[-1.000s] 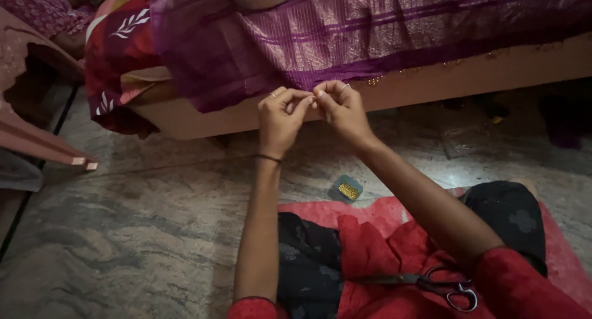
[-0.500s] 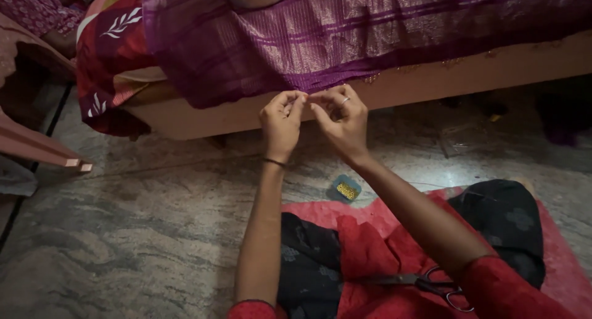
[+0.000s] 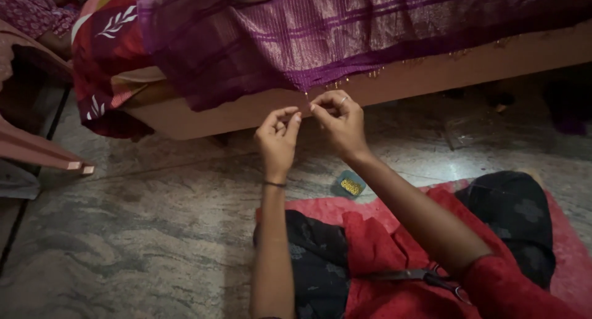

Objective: Sewing decorative beads onto the edge of a purple fabric item.

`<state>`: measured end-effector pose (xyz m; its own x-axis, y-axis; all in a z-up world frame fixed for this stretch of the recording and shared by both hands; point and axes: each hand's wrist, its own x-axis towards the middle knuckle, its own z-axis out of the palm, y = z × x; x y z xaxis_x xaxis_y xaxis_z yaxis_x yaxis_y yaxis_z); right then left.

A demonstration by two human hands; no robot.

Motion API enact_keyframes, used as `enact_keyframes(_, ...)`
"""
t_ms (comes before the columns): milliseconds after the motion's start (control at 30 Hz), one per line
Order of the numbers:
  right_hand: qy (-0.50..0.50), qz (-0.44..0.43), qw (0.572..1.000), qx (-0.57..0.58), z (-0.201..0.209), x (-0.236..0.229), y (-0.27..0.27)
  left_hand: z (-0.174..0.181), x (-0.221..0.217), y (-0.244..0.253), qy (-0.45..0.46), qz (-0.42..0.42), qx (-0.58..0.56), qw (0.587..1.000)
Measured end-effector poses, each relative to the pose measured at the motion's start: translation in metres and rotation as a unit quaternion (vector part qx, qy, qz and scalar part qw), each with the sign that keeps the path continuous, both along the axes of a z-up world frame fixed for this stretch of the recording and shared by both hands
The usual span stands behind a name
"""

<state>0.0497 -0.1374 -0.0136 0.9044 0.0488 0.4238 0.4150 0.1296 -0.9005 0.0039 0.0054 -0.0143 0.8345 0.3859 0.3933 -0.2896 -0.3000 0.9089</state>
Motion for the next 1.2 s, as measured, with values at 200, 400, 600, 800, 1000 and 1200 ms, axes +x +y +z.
enact_keyframes(200,0.231,0.16,0.922,0.265,-0.014,0.01,0.009,-0.038,0.004,0.01,-0.008,-0.023,-0.085,0.996)
enact_keyframes(400,0.294,0.169,0.873,0.352,-0.003,0.009,0.016,-0.049,0.01,0.006,-0.022,0.004,-0.119,0.993)
enact_keyframes(600,0.354,0.154,0.838,0.386,-0.029,0.032,0.034,-0.032,-0.001,-0.017,-0.003,0.011,-0.128,0.992)
enact_keyframes(800,0.361,0.156,0.823,0.411,-0.05,0.044,0.04,-0.03,-0.001,-0.025,0.012,0.048,-0.065,0.997)
enact_keyframes(1000,0.176,0.084,0.967,0.167,-0.037,-0.001,0.0,-0.064,0.011,-0.007,0.072,0.007,-0.179,0.981)
enact_keyframes(1200,-0.216,0.178,0.831,-0.481,-0.173,-0.11,-0.124,-0.009,0.021,-0.01,0.121,-0.027,-0.185,0.975)
